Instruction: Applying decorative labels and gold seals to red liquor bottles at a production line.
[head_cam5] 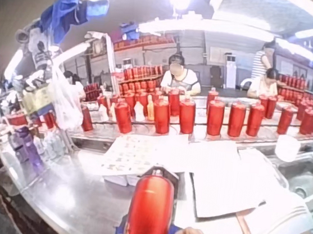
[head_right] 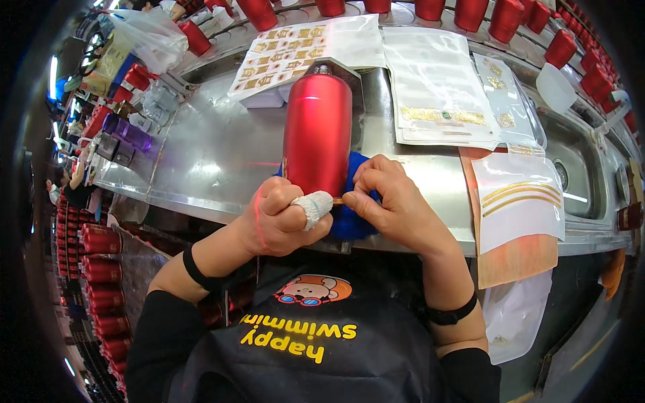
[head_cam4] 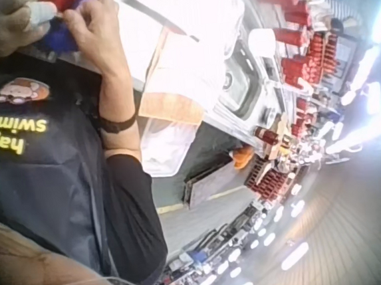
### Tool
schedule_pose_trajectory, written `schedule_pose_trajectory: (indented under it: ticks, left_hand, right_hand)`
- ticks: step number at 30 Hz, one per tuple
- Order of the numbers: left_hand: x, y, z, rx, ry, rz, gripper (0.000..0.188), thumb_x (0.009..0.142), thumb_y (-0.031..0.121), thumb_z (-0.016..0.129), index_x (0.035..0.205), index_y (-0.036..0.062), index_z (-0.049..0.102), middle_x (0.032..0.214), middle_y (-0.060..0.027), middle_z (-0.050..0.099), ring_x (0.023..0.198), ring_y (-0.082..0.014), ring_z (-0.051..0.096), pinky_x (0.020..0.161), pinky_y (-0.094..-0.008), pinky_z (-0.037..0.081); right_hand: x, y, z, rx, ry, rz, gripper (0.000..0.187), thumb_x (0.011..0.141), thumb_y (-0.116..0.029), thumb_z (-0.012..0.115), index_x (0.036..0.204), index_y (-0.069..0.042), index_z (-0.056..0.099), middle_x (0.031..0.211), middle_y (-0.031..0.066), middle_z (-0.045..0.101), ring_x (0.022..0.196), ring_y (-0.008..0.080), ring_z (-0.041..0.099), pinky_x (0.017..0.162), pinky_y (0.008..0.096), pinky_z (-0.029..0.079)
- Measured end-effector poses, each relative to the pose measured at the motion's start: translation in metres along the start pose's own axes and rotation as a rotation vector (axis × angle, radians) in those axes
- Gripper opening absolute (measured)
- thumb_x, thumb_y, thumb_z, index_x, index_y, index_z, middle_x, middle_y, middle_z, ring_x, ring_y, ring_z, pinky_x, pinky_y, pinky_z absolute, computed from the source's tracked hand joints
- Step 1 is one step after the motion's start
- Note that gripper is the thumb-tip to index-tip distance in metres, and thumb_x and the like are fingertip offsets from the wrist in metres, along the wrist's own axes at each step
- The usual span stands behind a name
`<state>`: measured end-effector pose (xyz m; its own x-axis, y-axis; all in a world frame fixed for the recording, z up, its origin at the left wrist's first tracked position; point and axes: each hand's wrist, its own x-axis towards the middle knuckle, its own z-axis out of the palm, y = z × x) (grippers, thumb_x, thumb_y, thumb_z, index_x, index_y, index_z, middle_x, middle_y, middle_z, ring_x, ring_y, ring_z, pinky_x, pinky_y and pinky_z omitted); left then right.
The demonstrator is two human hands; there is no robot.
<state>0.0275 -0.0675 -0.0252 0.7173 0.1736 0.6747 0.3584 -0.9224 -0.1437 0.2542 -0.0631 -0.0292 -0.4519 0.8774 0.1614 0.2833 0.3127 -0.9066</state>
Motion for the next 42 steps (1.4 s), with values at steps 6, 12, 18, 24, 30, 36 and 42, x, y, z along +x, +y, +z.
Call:
schedule_pose_trajectory:
  ticks: [6,12,18,24,30,36,42]
  left_hand:
    - [-0.024,0.004,-0.004,-0.003,0.025,-0.178,0.030,0.052,0.006,0.072,0.080,0.0134,0.066,0.105,-0.0068,0.057,0.084,-0.0207,0.048,0.059,-0.0320,0.040]
    - [-0.015,-0.002,-0.007,0.012,-0.006,-0.028,0.023,0.053,0.008,0.070,0.075,0.0144,0.065,0.106,-0.0023,0.058,0.086,-0.0213,0.047,0.060,-0.0323,0.041]
    - [0.002,-0.006,-0.007,0.007,-0.070,0.085,0.030,0.053,0.012,0.073,0.082,0.0195,0.068,0.106,0.0026,0.057,0.089,-0.0219,0.047,0.069,-0.0330,0.042]
    - [-0.003,0.004,-0.004,0.201,-0.090,-0.424,0.062,0.069,0.025,0.075,0.127,0.0162,0.055,0.131,-0.0105,0.050,0.113,-0.0290,0.044,0.091,-0.0439,0.035]
    - [-0.008,0.009,-0.007,0.117,-0.125,-0.576,0.081,0.065,0.018,0.080,0.136,0.0030,0.045,0.141,-0.0225,0.040,0.120,-0.0394,0.042,0.103,-0.0481,0.030]
    - [-0.012,0.007,-0.003,0.093,-0.066,-0.594,0.082,0.065,0.023,0.080,0.137,0.0074,0.045,0.141,-0.0206,0.040,0.121,-0.0371,0.042,0.100,-0.0472,0.030]
    - [-0.013,0.009,-0.002,0.071,-0.047,-0.612,0.081,0.065,0.020,0.079,0.137,0.0065,0.044,0.141,-0.0212,0.040,0.121,-0.0371,0.042,0.101,-0.0473,0.029]
  right_hand:
    - [0.004,-0.004,0.002,-0.033,0.007,-0.028,0.021,0.085,-0.017,0.066,0.077,-0.004,0.053,0.093,0.0092,0.051,0.093,0.0255,0.049,0.081,0.0340,0.041]
    - [0.004,-0.002,0.004,-0.056,0.019,-0.041,0.018,0.083,-0.018,0.067,0.079,-0.004,0.056,0.096,0.0131,0.053,0.096,0.0316,0.049,0.085,0.0390,0.041]
    - [0.003,0.001,0.005,-0.040,0.024,-0.038,0.017,0.084,-0.017,0.067,0.080,-0.004,0.056,0.096,0.0131,0.053,0.096,0.0311,0.049,0.086,0.0382,0.040]
    - [0.004,0.002,0.005,0.001,0.020,-0.020,0.016,0.084,-0.016,0.066,0.081,-0.004,0.057,0.096,0.0126,0.054,0.098,0.0302,0.049,0.087,0.0380,0.040]
    - [0.001,0.004,0.001,0.043,0.008,-0.045,0.010,0.085,-0.014,0.063,0.086,-0.004,0.060,0.099,0.0114,0.054,0.102,0.0294,0.049,0.091,0.0371,0.039]
    - [-0.003,0.001,0.004,0.016,-0.011,-0.088,0.014,0.081,-0.015,0.067,0.089,-0.005,0.060,0.106,0.0128,0.052,0.106,0.0310,0.046,0.095,0.0381,0.038]
    - [-0.003,-0.006,0.008,-0.030,0.046,-0.101,0.020,0.075,-0.013,0.073,0.082,-0.006,0.056,0.107,0.0130,0.051,0.107,0.0311,0.046,0.094,0.0375,0.037]
